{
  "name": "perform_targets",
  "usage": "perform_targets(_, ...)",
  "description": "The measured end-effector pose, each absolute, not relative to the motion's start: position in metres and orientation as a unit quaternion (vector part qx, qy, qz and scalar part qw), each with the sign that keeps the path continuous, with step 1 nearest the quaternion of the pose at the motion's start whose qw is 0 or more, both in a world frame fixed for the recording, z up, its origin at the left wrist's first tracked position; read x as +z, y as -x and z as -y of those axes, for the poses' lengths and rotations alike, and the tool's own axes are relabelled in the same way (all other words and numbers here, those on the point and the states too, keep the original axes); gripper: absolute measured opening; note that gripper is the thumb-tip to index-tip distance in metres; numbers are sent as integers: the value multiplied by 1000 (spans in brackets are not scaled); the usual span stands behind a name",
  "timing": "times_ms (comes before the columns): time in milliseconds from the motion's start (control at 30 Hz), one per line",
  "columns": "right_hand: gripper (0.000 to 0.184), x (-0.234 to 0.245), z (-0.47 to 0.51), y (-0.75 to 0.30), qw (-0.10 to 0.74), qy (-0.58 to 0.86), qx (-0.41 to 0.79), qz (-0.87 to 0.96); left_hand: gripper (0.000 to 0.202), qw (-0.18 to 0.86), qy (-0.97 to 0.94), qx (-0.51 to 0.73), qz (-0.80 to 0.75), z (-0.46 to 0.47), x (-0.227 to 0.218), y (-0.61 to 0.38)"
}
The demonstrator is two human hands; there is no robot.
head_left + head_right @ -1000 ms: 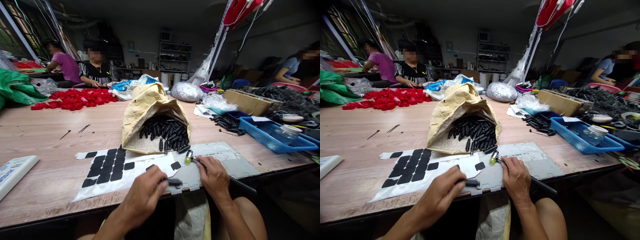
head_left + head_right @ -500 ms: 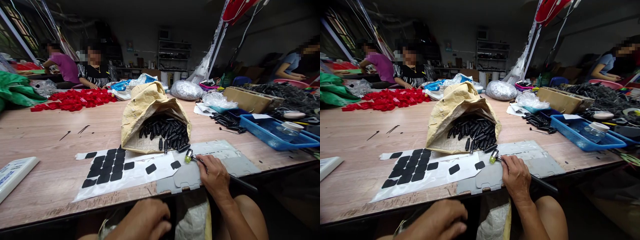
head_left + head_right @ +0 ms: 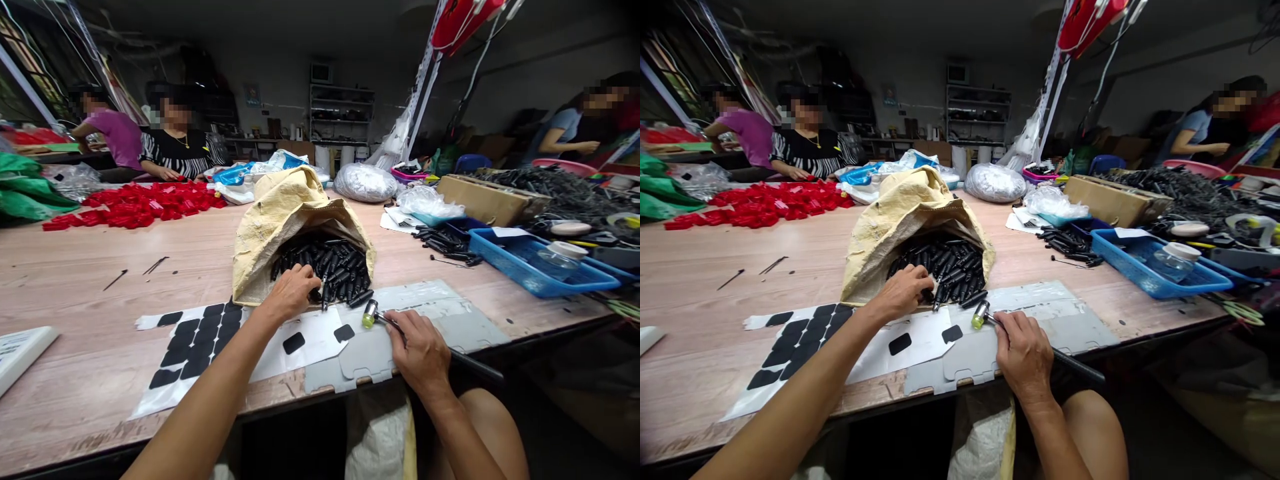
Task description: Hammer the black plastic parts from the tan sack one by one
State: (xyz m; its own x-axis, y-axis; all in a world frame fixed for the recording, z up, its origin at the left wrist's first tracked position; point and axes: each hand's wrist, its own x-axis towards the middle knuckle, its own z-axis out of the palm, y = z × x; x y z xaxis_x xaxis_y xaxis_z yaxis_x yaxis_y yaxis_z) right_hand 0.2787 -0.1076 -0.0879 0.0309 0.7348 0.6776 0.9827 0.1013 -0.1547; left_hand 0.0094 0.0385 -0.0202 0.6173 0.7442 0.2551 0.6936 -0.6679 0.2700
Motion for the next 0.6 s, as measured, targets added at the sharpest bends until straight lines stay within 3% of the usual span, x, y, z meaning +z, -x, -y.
perform_targets(233,21,-90,108,-279,324,644,-189,667,10,106,-884,227,-396,6,4,-2)
perform_targets(600,19,-80,109,-280,338,649,-123,671,13,222,-824,293,-431,52,-52,-9)
